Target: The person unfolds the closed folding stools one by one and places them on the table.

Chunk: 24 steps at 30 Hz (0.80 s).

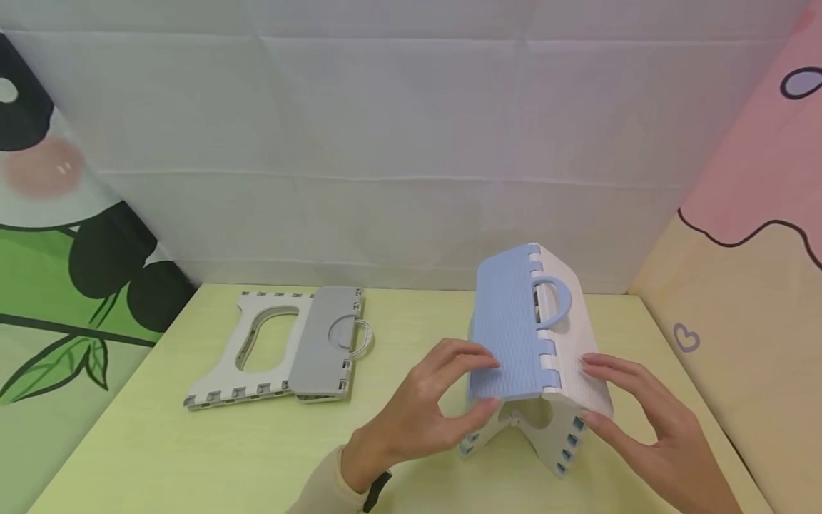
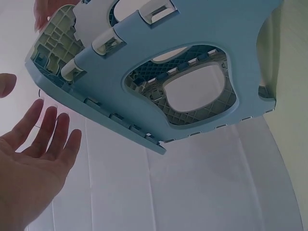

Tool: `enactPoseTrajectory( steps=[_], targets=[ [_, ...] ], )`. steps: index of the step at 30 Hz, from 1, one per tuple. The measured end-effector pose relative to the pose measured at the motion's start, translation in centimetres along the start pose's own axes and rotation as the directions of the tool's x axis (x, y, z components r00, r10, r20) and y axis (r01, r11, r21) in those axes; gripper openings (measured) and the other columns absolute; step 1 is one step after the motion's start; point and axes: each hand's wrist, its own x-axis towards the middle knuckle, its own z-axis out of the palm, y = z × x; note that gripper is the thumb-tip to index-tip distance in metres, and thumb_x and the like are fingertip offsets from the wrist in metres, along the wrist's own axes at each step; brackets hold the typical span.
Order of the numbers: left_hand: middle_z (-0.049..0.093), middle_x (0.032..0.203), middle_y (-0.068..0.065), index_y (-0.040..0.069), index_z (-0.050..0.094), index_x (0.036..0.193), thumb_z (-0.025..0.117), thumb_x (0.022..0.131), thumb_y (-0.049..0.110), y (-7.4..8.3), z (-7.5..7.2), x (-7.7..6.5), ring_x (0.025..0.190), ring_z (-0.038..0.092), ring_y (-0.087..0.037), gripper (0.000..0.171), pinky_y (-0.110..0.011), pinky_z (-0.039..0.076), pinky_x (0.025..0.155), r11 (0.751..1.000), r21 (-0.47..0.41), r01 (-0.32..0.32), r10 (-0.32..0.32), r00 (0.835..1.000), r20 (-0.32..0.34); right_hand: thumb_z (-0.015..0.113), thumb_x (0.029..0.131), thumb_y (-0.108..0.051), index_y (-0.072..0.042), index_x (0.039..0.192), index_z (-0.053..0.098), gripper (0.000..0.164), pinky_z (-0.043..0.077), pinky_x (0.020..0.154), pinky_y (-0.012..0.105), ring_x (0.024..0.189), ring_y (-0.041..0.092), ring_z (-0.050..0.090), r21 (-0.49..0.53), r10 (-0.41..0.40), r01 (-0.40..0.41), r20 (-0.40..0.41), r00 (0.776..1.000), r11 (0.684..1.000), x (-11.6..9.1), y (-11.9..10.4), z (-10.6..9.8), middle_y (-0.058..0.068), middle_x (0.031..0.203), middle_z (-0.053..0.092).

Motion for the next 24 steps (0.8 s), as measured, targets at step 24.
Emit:
enactPoseTrajectory(
  steps=[24],
  targets=[
    [0.062,0.133,-0.009,0.005,0.068,0.132,0.078,0.093,0.015,-0.3,0.5,0.1,0.128,0.057,-0.017,0.041,-0.022,0.041,0.11,0.997,0.034,-0.066,0.063,0.995,0.078,0.072,0.098,-0.025,0.019,0.125,0.061,0.053,0.04,0.109,0.017,0.14,0.019,0.05,-0.32,-0.027,0.027,0.007,1.0,0.947,0.8,-1.0,1.2,0.026,0.14,0.059]
  ],
)
